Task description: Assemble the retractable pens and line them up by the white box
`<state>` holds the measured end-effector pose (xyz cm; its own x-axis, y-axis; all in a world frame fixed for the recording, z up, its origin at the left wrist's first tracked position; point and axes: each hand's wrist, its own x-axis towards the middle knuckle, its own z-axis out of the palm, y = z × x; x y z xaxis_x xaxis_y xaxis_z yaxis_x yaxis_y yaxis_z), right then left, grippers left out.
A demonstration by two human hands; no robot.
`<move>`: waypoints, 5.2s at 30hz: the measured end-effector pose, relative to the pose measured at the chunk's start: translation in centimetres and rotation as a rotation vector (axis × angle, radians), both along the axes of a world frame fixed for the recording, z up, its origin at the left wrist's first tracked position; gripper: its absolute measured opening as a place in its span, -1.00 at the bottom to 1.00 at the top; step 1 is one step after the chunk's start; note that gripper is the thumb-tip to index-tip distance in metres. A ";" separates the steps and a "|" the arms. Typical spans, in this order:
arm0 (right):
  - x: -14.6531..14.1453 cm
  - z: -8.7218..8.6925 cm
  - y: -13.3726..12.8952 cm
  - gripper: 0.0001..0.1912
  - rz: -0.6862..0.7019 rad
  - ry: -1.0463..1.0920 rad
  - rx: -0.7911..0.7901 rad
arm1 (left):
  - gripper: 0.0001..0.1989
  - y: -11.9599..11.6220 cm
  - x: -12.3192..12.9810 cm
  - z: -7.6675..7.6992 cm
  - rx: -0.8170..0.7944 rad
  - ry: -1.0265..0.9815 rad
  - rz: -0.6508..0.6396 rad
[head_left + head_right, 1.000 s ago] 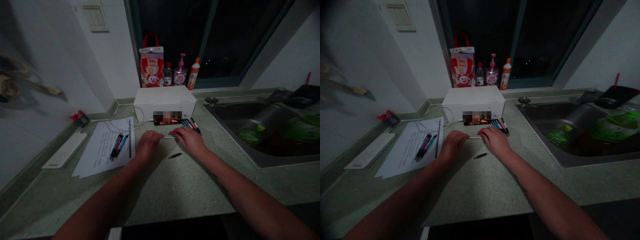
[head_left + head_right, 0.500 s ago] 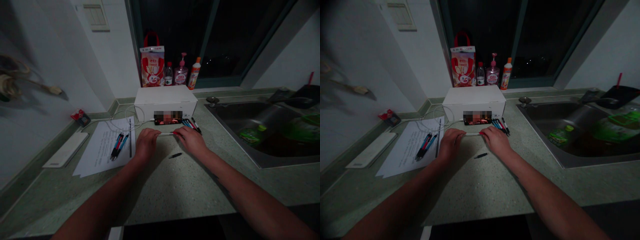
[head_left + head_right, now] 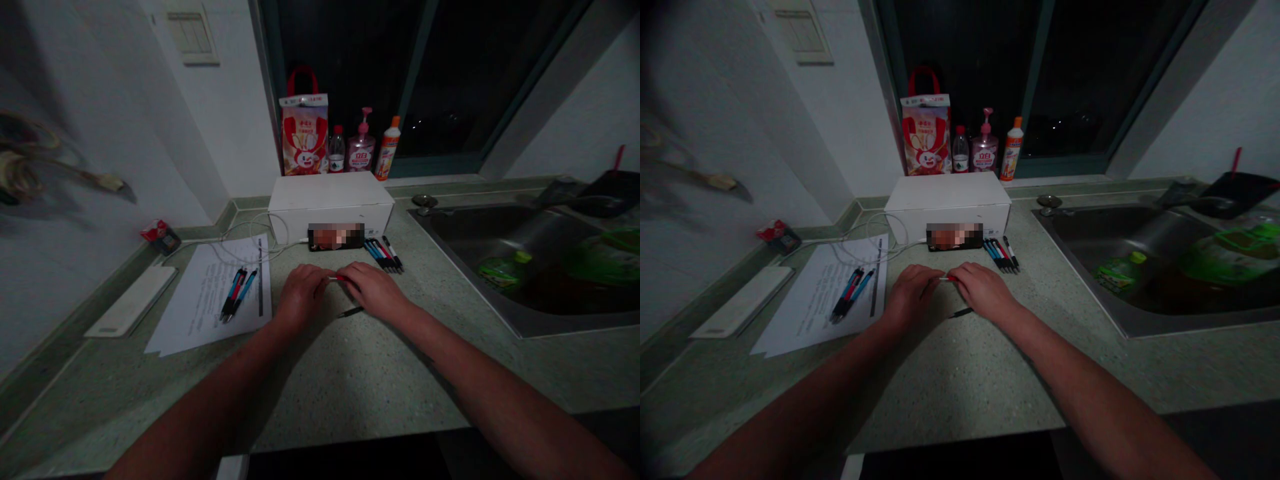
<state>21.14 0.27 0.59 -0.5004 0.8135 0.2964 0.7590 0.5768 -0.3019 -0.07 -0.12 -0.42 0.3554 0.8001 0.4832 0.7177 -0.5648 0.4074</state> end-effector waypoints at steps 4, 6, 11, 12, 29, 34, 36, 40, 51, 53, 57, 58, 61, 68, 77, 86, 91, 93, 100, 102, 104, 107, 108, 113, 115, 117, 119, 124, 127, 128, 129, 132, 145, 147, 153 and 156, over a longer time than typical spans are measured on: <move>0.2 0.1 0.0 -0.63 -0.124 0.029 0.009 | -0.60 -0.3 0.1 0.1 0.131 -0.102 0.129; 0.3 0.3 0.0 -0.58 -0.175 0.037 0.015 | -0.67 -0.7 0.3 0.1 0.114 -0.074 0.056; 0.4 0.5 0.1 -0.66 -0.243 0.050 0.036 | -0.79 -1.6 1.4 0.0 -0.084 0.175 -0.304; 0.4 0.5 0.2 -0.67 -0.253 0.051 0.039 | -0.82 -1.7 1.6 0.1 -0.108 0.216 -0.333; 0.8 0.3 0.3 -0.70 -0.164 -0.021 0.051 | -0.77 1.0 -0.9 0.0 -0.042 -0.102 0.099; 0.7 0.6 0.2 -0.69 -0.171 -0.060 0.037 | -0.78 0.9 -0.8 0.0 -0.032 -0.082 0.089; 0.7 0.8 0.1 -0.69 -0.181 -0.075 0.026 | -0.78 0.9 -0.7 -0.1 -0.029 -0.079 0.086; 0.7 0.9 0.2 -0.70 -0.187 -0.084 0.006 | -0.78 0.9 -0.8 -0.2 -0.031 -0.085 0.097; 0.3 0.1 0.2 -0.75 -0.033 -0.026 0.017 | -0.78 0.8 -0.5 -0.2 -0.089 -0.039 -0.030; 0.1 -0.2 0.2 -0.79 -0.025 0.042 -0.003 | -0.79 0.5 -0.2 -0.3 -0.124 -0.066 -0.072; 0.0 -0.5 0.3 -0.91 -0.052 0.123 -0.056 | -0.81 0.2 0.2 -0.4 -0.216 -0.179 -0.014; 0.0 -0.5 0.2 -0.92 -0.038 0.136 -0.061 | -0.83 0.1 0.3 -0.3 -0.247 -0.210 0.014; 0.1 -0.5 0.2 -0.91 0.006 0.175 -0.066 | -0.86 0.2 0.3 -0.2 -0.328 -0.274 0.041; 0.1 -0.5 0.2 -0.79 0.028 0.176 -0.137 | -0.83 0.7 -0.1 -0.7 -0.204 -0.311 -0.028; 0.0 -0.3 -0.1 -0.88 -0.039 0.260 -0.208 | -0.88 0.6 -0.2 -1.2 -0.198 -0.334 -0.062; 0.0 0.0 -0.1 -0.83 -0.027 0.284 -0.212 | -0.88 0.8 -0.2 -1.4 -0.166 -0.401 -0.063; 0.1 -0.1 0.1 -0.83 -0.001 0.245 -0.203 | -0.89 0.7 -0.1 -1.1 -0.182 -0.438 -0.121; 0.1 0.0 0.2 -0.80 -0.002 0.229 -0.186 | -0.89 0.6 -0.1 -0.8 -0.235 -0.477 -0.082; 0.3 0.1 0.3 -0.79 -0.038 0.223 -0.152 | -0.90 0.5 -0.5 0.7 -0.427 -0.499 0.094; 0.4 0.0 0.3 -0.80 -0.036 0.219 -0.137 | -0.94 0.6 -0.5 0.6 -0.397 -0.515 0.079; 0.4 -0.1 0.3 -0.80 -0.032 0.213 -0.129 | -0.89 0.7 -0.4 0.4 -0.418 -0.540 0.086; 0.4 -0.1 0.3 -0.80 -0.032 0.188 -0.130 | -0.89 0.7 -0.3 0.1 -0.447 -0.518 0.083; 0.4 0.0 0.3 -0.80 -0.032 0.181 -0.130 | -0.90 0.7 -0.2 0.1 -0.431 -0.510 0.071; 0.5 0.3 0.2 -0.81 -0.033 0.195 -0.124 | -0.87 0.7 -0.3 0.1 -0.459 -0.528 0.086; 0.5 0.3 0.2 -0.81 -0.040 0.197 -0.122 | -0.88 0.8 -0.3 0.1 -0.462 -0.510 0.079; 0.5 0.3 0.3 -0.80 -0.045 0.201 -0.119 | -0.87 0.8 -0.3 -0.1 -0.431 -0.530 0.063; 0.6 0.4 0.3 -0.80 -0.044 0.207 -0.118 | -0.84 0.8 -0.3 -0.2 -0.440 -0.563 0.064; 0.6 0.5 0.2 -0.80 -0.046 0.188 -0.120 | -0.89 0.7 -0.4 -0.2 -0.421 -0.554 0.044; 0.5 0.6 0.2 -0.80 -0.054 0.183 -0.117 | -0.86 0.7 -0.3 0.1 -0.465 -0.584 0.058; 0.5 0.5 0.2 -0.81 -0.053 0.180 -0.116 | -0.87 0.7 -0.3 0.1 -0.478 -0.582 0.062; 0.5 0.5 0.1 -0.81 -0.051 0.177 -0.117 | -0.88 0.6 -0.3 0.2 -0.479 -0.573 0.059; 0.5 0.4 0.2 -0.81 -0.050 0.191 -0.120 | -0.91 0.6 -0.2 0.3 -0.449 -0.572 0.050; 0.7 -0.2 0.6 -0.78 -0.005 0.449 -0.384 | -0.96 0.3 -0.6 0.6 -0.262 -0.413 0.025; 0.8 -0.3 0.8 -0.77 -0.011 0.494 -0.409 | -0.96 0.2 -0.6 0.7 -0.253 -0.414 0.029; 2.1 0.1 2.2 -0.69 -0.204 0.904 -0.349 | -0.96 0.4 -0.3 0.5 -0.295 -0.498 0.088; 2.2 0.3 2.5 -0.60 -0.221 1.127 -0.393 | -0.94 -0.1 0.2 0.1 -0.411 -0.476 -0.005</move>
